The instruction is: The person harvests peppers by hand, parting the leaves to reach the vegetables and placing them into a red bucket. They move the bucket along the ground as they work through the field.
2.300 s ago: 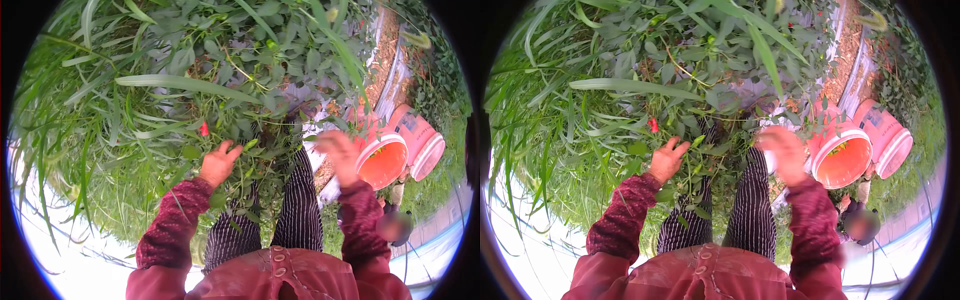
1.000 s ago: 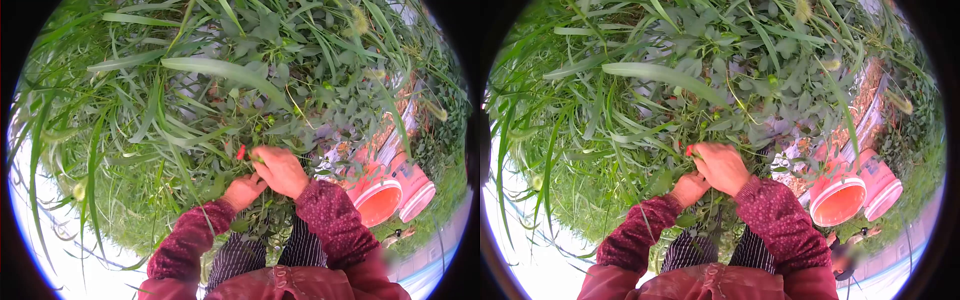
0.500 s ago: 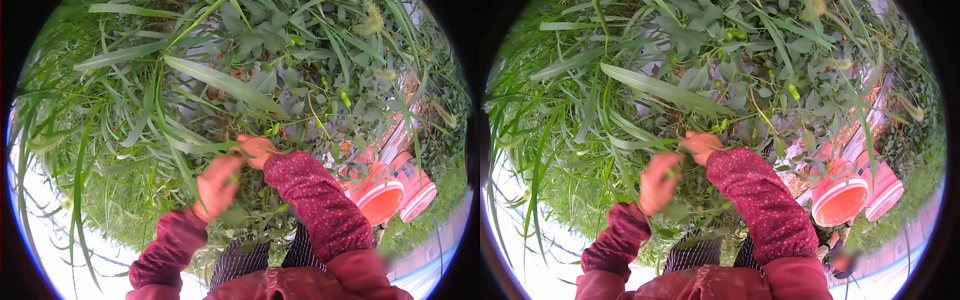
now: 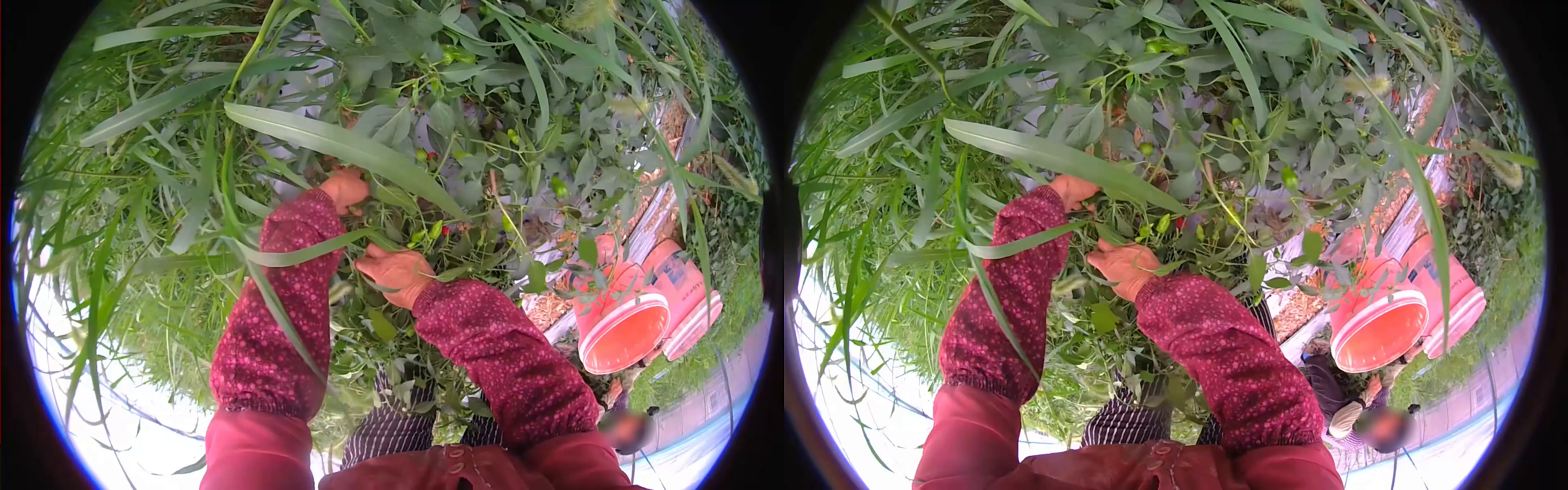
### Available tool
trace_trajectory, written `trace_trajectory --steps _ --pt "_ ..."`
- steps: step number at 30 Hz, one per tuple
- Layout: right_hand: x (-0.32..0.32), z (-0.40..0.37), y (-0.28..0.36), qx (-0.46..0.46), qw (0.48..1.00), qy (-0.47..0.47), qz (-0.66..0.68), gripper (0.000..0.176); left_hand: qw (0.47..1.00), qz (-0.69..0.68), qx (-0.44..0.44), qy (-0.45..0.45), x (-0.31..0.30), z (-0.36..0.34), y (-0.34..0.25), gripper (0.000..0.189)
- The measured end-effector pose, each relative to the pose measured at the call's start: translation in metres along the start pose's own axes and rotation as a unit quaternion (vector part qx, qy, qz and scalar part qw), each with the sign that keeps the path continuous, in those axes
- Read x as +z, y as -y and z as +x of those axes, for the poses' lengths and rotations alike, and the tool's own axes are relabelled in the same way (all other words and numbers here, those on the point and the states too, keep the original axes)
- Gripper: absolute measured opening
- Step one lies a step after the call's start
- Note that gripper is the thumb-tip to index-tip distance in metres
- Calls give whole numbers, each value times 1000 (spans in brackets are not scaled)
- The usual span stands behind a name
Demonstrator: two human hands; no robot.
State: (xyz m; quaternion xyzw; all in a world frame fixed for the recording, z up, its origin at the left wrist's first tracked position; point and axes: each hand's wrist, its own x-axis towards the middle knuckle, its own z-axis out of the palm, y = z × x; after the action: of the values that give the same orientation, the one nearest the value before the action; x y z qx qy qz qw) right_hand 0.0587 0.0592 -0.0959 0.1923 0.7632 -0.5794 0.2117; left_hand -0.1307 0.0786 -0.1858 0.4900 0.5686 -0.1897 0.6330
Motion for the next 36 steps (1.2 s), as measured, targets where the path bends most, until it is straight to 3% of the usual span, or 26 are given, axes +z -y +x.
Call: trace_trajectory --steps 1,2,6,8,10,11,12,14,15,17,20,23,25,28,30,32,33,34,36 --pt "1 -2 0 7 1000 7 17 34 971 -215 -99 16 -3 -5 -9 65" --pt "5 -3 0 3 1000 5 17 34 888 -419 -190 27 -6 -12 -19 68" --pt "16 -5 -5 -18 999 -43 21 33 870 -452 -199 -5 9 -29 -24 43" --pt "6 -8 -1 0 1000 -7 18 33 865 -477 -150 -45 32 -34 -11 46" --pt "16 -10 -5 -3 999 -29 33 35 909 -382 -142 -92 44 -46 -22 45" --pt "17 -12 -6 -18 998 -56 19 37 883 -418 -121 -175 54 -54 -27 46" --pt "18 -13 -6 -32 996 -83 7 41 883 -419 -122 -175 60 -63 -32 46" --pt "14 -13 -4 -16 999 -50 5 43 728 -642 -73 -227 69 -79 -39 46" --pt "16 -13 -3 -21 997 -77 8 44 707 -656 -107 -242 75 -83 -41 45" --pt "19 -15 -4 -25 994 -102 12 44 684 -680 -85 -249 85 -91 -42 45" --pt "17 -14 -4 6 999 -36 40 35 662 -697 -62 -269 94 -97 -47 47" --pt "26 -12 -9 -8 997 -63 32 34 643 -690 -54 -328 103 -101 -56 41" --pt "26 -13 -11 -7 999 -13 33 33 635 -694 -65 -334 114 -104 -55 31" --pt "17 -20 -9 6 999 41 3 30 663 -652 -46 -364 120 -121 -69 24" --pt "33 -18 -21 28 997 47 54 26 686 -629 -29 -365 120 -126 -56 25" --pt "38 -23 -26 -32 997 -65 33 29 804 -458 -88 -370 104 -126 -37 27" --pt "37 -24 -27 -31 997 -66 36 29 852 -294 -53 -429 92 -120 -22 29" --pt "35 -24 -28 -36 998 -50 34 26 871 -122 -15 -475 79 -110 -4 32" --pt "34 -27 -28 -42 998 -33 34 24 910 -66 -106 -396 57 -92 33 36"
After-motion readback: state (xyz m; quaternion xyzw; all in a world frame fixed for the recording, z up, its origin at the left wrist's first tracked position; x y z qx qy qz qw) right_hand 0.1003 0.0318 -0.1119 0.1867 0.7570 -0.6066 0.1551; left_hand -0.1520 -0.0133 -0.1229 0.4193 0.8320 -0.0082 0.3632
